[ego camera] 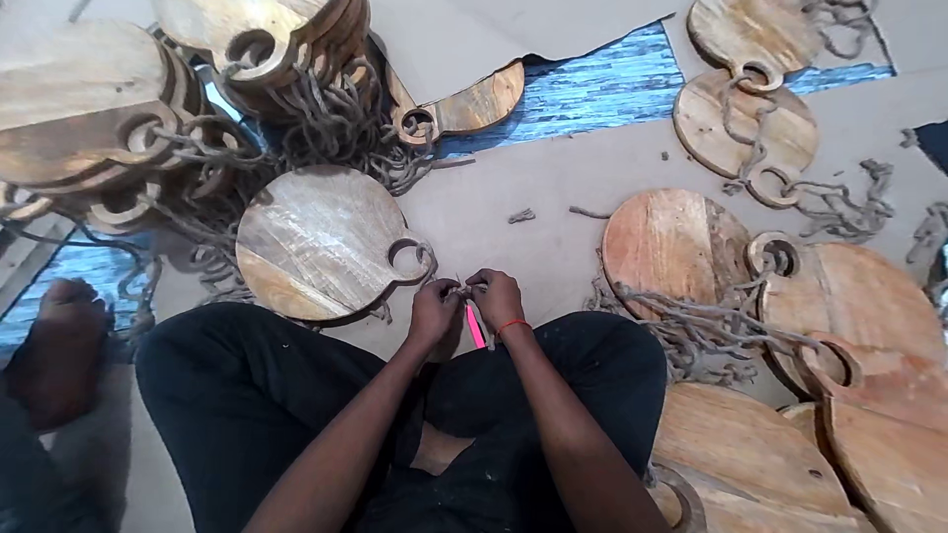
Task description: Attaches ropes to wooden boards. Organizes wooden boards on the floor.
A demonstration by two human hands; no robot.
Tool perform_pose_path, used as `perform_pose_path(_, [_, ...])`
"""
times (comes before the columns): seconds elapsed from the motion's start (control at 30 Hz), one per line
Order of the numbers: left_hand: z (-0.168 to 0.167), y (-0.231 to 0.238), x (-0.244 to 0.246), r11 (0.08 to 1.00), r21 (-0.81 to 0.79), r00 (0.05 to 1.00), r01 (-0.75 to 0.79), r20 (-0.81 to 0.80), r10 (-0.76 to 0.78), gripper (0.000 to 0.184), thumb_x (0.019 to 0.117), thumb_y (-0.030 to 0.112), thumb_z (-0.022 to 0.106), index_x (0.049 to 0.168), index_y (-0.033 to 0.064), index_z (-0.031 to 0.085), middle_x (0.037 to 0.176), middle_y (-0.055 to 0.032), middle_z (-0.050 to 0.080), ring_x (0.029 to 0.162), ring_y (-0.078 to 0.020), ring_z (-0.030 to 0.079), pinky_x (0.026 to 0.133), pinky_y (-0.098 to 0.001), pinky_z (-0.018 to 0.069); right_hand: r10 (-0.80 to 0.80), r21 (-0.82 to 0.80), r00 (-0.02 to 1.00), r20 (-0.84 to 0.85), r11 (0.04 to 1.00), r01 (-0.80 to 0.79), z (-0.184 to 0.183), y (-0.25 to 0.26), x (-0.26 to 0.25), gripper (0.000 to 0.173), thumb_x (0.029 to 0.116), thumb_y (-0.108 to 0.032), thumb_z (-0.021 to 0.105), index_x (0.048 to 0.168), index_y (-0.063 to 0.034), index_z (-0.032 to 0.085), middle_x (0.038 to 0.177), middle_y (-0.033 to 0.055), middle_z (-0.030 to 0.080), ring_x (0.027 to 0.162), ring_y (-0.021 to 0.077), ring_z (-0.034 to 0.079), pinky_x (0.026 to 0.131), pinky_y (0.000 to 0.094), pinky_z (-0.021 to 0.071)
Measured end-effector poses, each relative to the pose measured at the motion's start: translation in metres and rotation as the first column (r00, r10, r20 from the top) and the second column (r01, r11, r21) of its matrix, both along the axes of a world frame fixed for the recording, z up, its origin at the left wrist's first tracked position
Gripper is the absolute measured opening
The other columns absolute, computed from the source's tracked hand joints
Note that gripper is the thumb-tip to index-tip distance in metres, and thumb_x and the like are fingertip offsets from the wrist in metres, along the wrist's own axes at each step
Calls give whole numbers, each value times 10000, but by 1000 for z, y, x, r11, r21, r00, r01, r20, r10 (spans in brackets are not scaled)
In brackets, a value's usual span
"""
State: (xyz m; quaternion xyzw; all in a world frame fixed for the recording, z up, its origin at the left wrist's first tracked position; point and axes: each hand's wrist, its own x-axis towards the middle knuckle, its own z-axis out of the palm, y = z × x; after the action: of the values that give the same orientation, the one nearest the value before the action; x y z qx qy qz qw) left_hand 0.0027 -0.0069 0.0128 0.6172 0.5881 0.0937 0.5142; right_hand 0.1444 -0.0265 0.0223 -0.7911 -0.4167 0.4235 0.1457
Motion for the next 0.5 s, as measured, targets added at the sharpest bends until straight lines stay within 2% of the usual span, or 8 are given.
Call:
perform_pose_path(0.1, [-2,-1,2,999,39,999,-3,-36,5,195,1017,139,643,1158,25,715,1119,-183,675,971,-296,666,892,-487,544,7,-9,1000,6,1000,-7,1,1,0,132,962,-130,691,1070,-114,766,1062,123,745,1013,324,702,883,572,539])
perform_pose_path(0.2, [-12,0,3,999,41,998,-1,-62,4,208,1015,180,645,1144,42,730,1116,-167,685,992,-281,674,928,-472,547,20,-24,999,38,1000,-19,-1,2,-2,135,966,-125,684,1076,-127,762,1059,112,746,1007,314,704,873,562,544])
perform_pose_path(0.33, [-15,3,2,999,43,999,16,-31,-15,203,1019,153,624,1146,42,736,1139,-164,694,1043,-280,675,964,-469,539,25,-29,998,57,999,-23,0,1,-3,129,970,-130,682,1075,-136,757,1049,116,744,985,320,706,845,568,551])
perform_pose_path(0.5, [-13,4,2,1000,9,1000,24,-15,-24,207,1019,145,613,1152,36,728,1136,-174,686,1040,-289,672,956,-480,536,40,-36,998,48,999,-39,2,1,-1,132,974,-129,681,1080,-115,758,1066,124,740,1008,328,698,877,574,539])
